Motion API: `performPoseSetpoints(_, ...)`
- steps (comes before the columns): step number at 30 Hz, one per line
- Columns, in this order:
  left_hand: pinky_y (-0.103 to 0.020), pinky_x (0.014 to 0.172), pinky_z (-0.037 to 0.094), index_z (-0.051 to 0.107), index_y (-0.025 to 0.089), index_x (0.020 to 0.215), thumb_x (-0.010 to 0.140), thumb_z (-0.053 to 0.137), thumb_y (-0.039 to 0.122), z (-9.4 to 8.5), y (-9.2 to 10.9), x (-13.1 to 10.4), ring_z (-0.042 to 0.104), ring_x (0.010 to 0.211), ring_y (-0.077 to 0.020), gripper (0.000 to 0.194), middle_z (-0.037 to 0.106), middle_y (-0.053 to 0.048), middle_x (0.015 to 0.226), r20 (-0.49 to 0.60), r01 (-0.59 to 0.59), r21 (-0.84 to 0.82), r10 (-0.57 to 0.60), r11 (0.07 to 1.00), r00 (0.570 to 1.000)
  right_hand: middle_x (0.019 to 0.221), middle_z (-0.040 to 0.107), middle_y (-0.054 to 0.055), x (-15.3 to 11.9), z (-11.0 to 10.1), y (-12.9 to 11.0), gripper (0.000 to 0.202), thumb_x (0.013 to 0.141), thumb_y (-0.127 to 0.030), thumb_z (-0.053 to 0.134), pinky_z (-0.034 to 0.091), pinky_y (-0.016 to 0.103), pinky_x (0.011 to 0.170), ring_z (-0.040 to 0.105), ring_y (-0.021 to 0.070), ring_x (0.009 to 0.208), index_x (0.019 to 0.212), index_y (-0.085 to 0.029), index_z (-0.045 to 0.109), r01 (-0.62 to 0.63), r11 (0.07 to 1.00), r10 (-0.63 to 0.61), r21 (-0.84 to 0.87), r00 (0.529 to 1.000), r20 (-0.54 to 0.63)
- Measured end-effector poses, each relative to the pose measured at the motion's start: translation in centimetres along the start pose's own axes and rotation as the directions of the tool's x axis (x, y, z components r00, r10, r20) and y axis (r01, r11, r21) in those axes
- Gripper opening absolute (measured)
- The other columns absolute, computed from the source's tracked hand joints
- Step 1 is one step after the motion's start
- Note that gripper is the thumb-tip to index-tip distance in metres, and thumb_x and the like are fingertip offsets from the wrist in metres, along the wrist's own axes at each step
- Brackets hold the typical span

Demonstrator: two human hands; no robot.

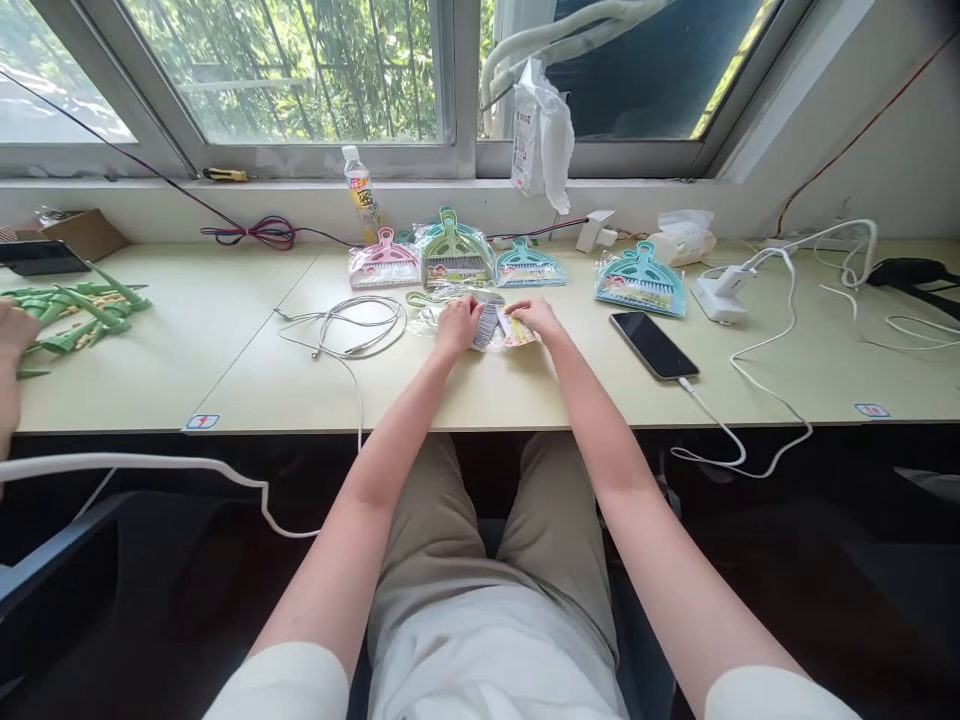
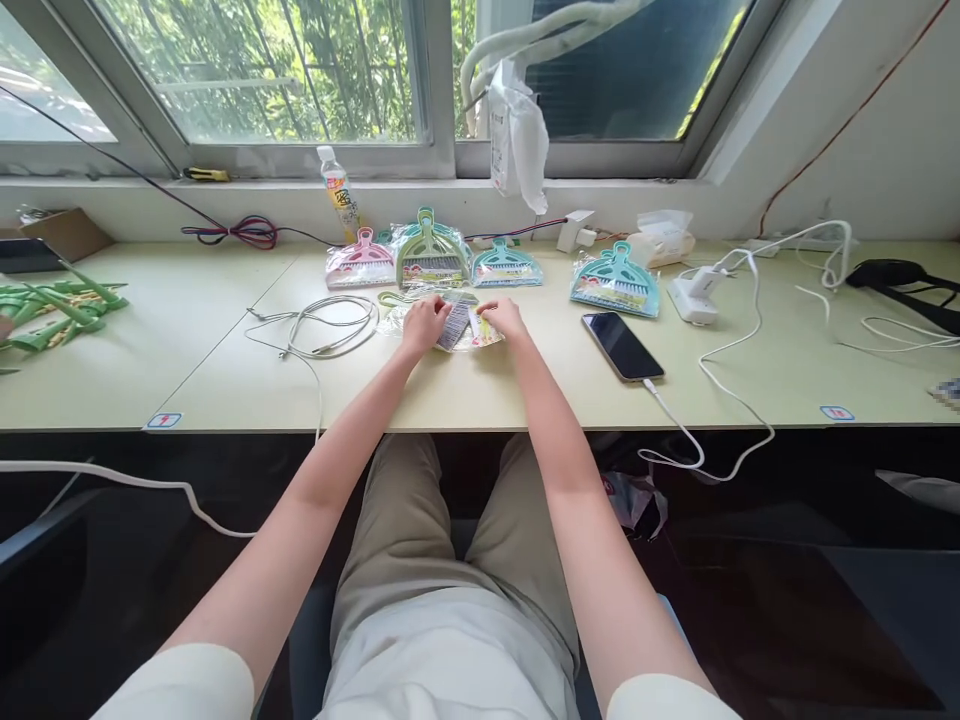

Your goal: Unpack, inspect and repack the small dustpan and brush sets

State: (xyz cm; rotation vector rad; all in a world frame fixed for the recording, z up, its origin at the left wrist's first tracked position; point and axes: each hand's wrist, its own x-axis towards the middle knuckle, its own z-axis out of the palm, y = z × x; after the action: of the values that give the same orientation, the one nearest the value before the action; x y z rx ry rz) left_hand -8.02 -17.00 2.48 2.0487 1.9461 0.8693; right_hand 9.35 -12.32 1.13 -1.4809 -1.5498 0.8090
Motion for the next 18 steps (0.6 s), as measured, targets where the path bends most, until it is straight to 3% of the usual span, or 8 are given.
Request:
performPoseSetpoints(3,-0.035,0.093,0.044,0.062,0.022,0.104,0.107,0.041,0.033,0.2,0.3,-0.3,0.063,0.114,-0.0272,0.024,0.073,-0.011,0.113,0.05,-0.014,0.036,0.012,0.999,0.999,0.09,0.078,0.007,0.1,-1.1,0.0,0.027,0.083,-0.011,0.056,0.054,0.032,0.094,0.071,0.0193,0.091,0.091,-0.015,0.081,0.057,0.998,-0.056,-0.005,0.962,-0.268)
performPoseSetpoints(5,-0.035,0.093,0.043,0.062,0.02,0.106,0.108,0.037,0.031,0.3,0.5,-0.6,0.064,0.114,-0.028,0.027,0.072,-0.014,0.113,0.067,-0.037,0.077,0.032,0.996,0.997,0.092,0.078,0.007,0.1,-1.5,-0.1,0.03,0.085,-0.016,0.054,0.055,0.03,0.088,0.071,0.0183,0.087,0.097,-0.015,0.081,0.06,0.994,-0.027,0.095,0.946,-0.322)
performPoseSetpoints(8,-0.034,0.092,0.043,0.062,0.017,0.106,0.109,0.034,0.03,0.4,0.7,-0.7,0.065,0.112,-0.0281,0.031,0.072,-0.016,0.111,0.063,-0.067,0.136,0.059,0.988,0.996,0.084,0.077,0.006,0.0,-1.2,-0.2,0.029,0.082,-0.017,0.056,0.057,0.029,0.077,0.071,0.0187,0.078,0.096,-0.012,0.081,-0.055,0.971,0.091,0.234,0.986,-0.143)
performPoseSetpoints(11,-0.033,0.089,0.044,0.063,0.016,0.107,0.109,0.033,0.031,0.4,0.9,-0.8,0.066,0.109,-0.0279,0.033,0.071,-0.017,0.108,0.044,-0.085,0.183,0.078,0.98,0.996,0.083,0.078,0.007,-0.3,-0.2,-0.4,0.028,0.081,-0.017,0.059,0.058,0.031,0.079,0.072,0.0203,0.079,0.095,-0.012,0.082,-0.071,0.975,0.066,0.21,0.997,0.031)
performPoseSetpoints(15,-0.033,0.086,0.044,0.063,0.016,0.105,0.109,0.034,0.03,0.3,1.1,-1.0,0.066,0.106,-0.0279,0.032,0.071,-0.016,0.105,0.025,-0.117,0.216,0.115,0.969,0.993,0.102,0.081,0.009,-1.1,1.3,-1.0,0.027,0.084,-0.016,0.062,0.053,0.033,0.098,0.073,0.0231,0.102,0.101,-0.016,0.083,0.095,0.994,-0.094,-0.046,0.995,0.038)
performPoseSetpoints(18,-0.033,0.086,0.044,0.062,0.017,0.102,0.108,0.036,0.028,0.2,1.2,-1.1,0.066,0.105,-0.0276,0.029,0.071,-0.015,0.103,0.007,-0.134,0.221,0.136,0.966,0.991,0.109,0.08,0.01,-1.5,1.7,-1.4,0.029,0.086,-0.016,0.062,0.049,0.035,0.105,0.071,0.0256,0.11,0.107,-0.015,0.082,0.117,0.977,-0.112,-0.179,0.993,0.042)
